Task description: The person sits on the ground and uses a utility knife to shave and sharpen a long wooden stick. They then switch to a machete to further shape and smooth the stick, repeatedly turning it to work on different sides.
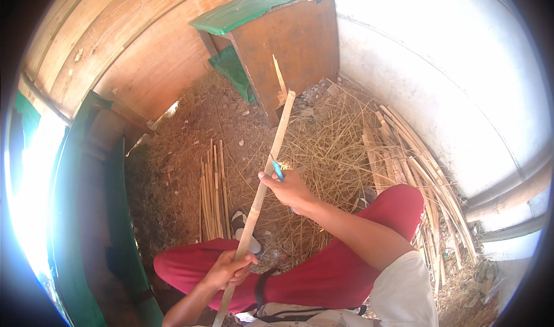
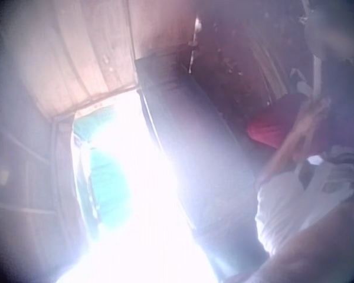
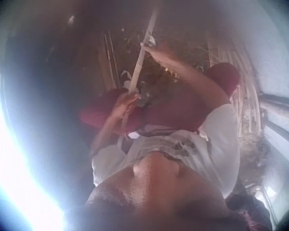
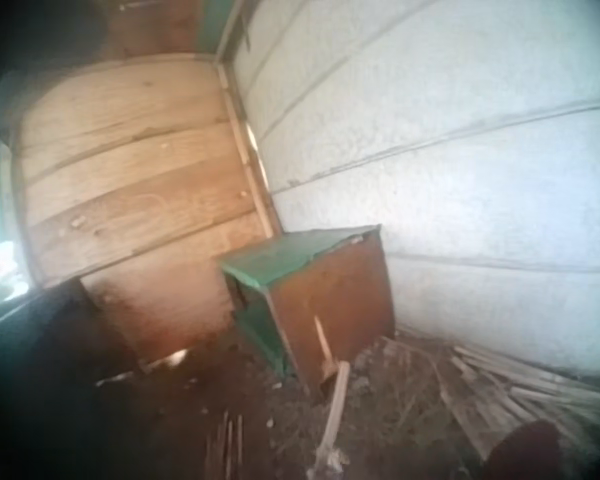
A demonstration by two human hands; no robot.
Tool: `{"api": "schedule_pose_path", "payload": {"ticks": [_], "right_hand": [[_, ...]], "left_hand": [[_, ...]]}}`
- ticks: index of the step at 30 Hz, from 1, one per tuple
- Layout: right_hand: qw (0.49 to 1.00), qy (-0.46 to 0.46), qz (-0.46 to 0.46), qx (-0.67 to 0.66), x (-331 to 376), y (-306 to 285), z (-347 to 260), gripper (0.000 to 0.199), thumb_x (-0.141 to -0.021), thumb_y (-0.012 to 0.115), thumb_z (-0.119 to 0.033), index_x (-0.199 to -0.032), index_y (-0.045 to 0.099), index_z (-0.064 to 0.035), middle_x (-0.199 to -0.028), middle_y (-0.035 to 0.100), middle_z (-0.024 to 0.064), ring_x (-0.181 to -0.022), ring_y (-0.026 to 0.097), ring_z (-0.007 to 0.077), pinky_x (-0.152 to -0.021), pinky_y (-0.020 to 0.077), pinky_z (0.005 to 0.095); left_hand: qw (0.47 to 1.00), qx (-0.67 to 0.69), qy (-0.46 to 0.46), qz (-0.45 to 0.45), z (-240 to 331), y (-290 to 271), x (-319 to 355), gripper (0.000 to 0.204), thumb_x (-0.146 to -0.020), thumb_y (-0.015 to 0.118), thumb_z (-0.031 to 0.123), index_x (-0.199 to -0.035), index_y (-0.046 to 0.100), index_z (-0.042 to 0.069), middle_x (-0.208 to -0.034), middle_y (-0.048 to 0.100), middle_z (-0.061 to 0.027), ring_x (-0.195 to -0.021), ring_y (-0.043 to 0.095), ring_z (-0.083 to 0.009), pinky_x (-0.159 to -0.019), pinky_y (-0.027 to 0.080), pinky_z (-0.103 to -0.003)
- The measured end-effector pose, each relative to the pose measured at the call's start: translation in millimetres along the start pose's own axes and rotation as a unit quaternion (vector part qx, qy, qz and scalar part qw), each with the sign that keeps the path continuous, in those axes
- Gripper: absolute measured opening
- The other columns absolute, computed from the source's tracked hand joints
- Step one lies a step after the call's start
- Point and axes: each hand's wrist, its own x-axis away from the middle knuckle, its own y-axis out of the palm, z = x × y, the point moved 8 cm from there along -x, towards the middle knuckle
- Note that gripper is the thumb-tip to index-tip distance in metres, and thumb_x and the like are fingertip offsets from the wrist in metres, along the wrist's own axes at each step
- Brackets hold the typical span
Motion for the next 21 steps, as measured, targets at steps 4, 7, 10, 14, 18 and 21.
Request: {"api": "schedule_pose_path", "payload": {"ticks": [4,7,10,14,18,21], "right_hand": [[0.994,0.086,0.006,-0.073,-0.7,-7.1,0.1,0.029,-0.092,0.071,-0.026,-0.098,0.066,0.0016,-0.058,0.049,-0.0019,-0.041,0.033,0.0053,-0.039,0.0235,0.0262],[0.991,0.087,0.029,-0.096,-2.4,-14.0,-1.1,0.027,-0.091,0.072,-0.026,-0.094,0.065,-0.0007,-0.055,0.045,-0.0039,-0.042,0.031,0.0053,-0.04,0.0222,0.0272],[0.993,0.062,0.055,-0.08,0.1,-15.3,-7.7,0.029,-0.09,0.073,-0.029,-0.09,0.065,-0.001,-0.058,0.043,-0.0044,-0.046,0.031,0.0057,-0.042,0.0212,0.0282],[0.993,0.06,0.049,-0.091,-1.7,-17.9,-8.4,0.029,-0.09,0.074,-0.029,-0.088,0.065,-0.0006,-0.058,0.044,-0.0043,-0.046,0.033,0.0056,-0.042,0.022,0.028],[0.992,0.053,0.053,-0.097,-1.6,-18.9,-13.2,0.029,-0.09,0.074,-0.027,-0.088,0.065,-0.0002,-0.06,0.046,-0.0034,-0.046,0.035,0.0057,-0.042,0.0235,0.0276],[0.992,0.054,0.06,-0.097,-1.3,-19.8,-17.3,0.024,-0.092,0.071,-0.024,-0.088,0.062,-0.001,-0.061,0.051,-0.0011,-0.043,0.036,0.0051,-0.039,0.0256,0.0258]], "left_hand": [[0.999,-0.047,0.022,-0.001,4.6,-0.3,-5.2,0.033,-0.103,0.052,0.031,-0.116,0.058,0.002,-0.062,0.044,0.0026,-0.047,0.045,-0.0073,-0.042,0.036,-0.023],[0.992,-0.114,0.056,0.007,24.7,-0.2,-12.7,0.041,-0.103,0.052,0.035,-0.126,0.054,0.001,-0.074,0.056,-0.0025,-0.058,0.055,-0.0098,-0.053,0.045,-0.025],[0.965,-0.243,0.079,0.063,52.4,-12.8,-18.9,0.046,-0.102,0.053,0.036,-0.13,0.052,0.0,-0.101,0.067,-0.0086,-0.082,0.063,-0.0122,-0.078,0.052,-0.03],[0.955,-0.196,0.191,0.115,86.6,-38.0,-42.7,0.038,-0.097,0.063,0.024,-0.126,0.059,-0.001,-0.112,0.068,-0.0104,-0.105,0.063,-0.0156,-0.094,0.049,-0.03],[0.971,-0.1,0.189,0.105,100.4,-35.4,-62.8,0.028,-0.094,0.068,0.019,-0.111,0.067,-0.003,-0.099,0.07,-0.0097,-0.095,0.064,-0.013,-0.086,0.051,-0.027],[0.97,-0.121,0.172,0.121,88.8,-45.2,-81.2,0.024,-0.093,0.069,0.017,-0.107,0.067,-0.003,-0.094,0.069,-0.0072,-0.084,0.06,-0.0117,-0.079,0.048,-0.027]]}}
